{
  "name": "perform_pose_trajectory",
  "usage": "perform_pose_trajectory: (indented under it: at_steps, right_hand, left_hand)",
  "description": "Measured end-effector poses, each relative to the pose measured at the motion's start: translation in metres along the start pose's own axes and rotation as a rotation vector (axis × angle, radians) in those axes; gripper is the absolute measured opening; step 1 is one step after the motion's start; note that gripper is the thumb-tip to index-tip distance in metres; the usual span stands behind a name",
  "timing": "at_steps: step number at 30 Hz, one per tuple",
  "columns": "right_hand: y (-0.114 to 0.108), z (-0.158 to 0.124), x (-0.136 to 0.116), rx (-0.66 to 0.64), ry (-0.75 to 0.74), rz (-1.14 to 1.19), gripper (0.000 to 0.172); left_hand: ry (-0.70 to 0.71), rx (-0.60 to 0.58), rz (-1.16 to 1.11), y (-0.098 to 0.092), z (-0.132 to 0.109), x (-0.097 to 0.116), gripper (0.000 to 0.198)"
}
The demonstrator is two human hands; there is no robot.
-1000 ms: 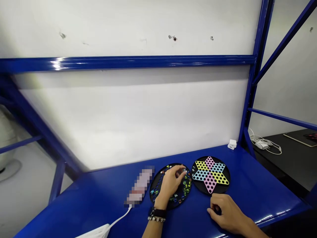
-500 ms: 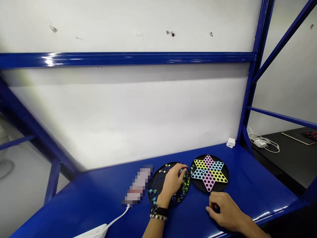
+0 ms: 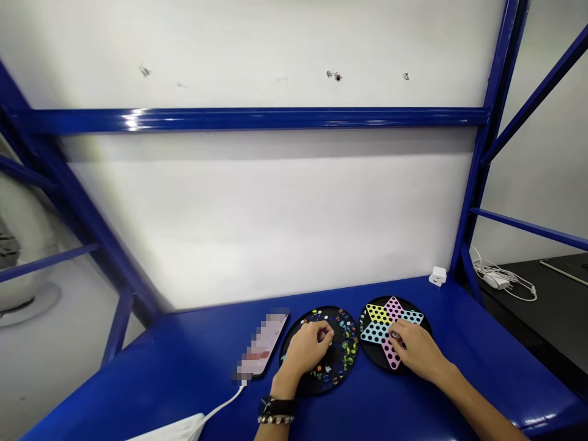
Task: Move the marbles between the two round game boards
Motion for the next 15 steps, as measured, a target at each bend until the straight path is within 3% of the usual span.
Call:
perform_pose_trajectory:
  at_steps: [5, 9, 12, 15]
  right_hand:
    - [-0.005, 0.020, -0.005, -0.082, -0.007, -0.060, 0.016]
    - [-0.014, 0.040, -0.017, -0.075, -0.055, -0.080, 0.018]
    - [-0.004, 0.057, -0.023, -0.121, -0.132, -0.088, 0.014]
    - [0.009, 0.066, -0.020, -0.078, -0.170, -0.016, 0.012]
  left_hand:
    - [-0.005, 0.052, -0.008, -0.005, -0.001, 0.001, 0.025]
    - [0.010, 0.043, -0.033, -0.004, -0.001, 0.004, 0.024]
    - [0.017, 0.020, -0.047, -0.004, -0.002, 0.005, 0.022]
    - [0.016, 0.022, -0.046, -0.004, -0.003, 0.004, 0.024]
Point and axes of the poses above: each hand's wrist, its own z-axis towards the middle knuckle, its own y-axis out of the palm, x = y × z, the point moved 4 cm from there along z, towards the middle knuckle, and after that the axes turned 13 degrees about -x, right-handed, at the moved point
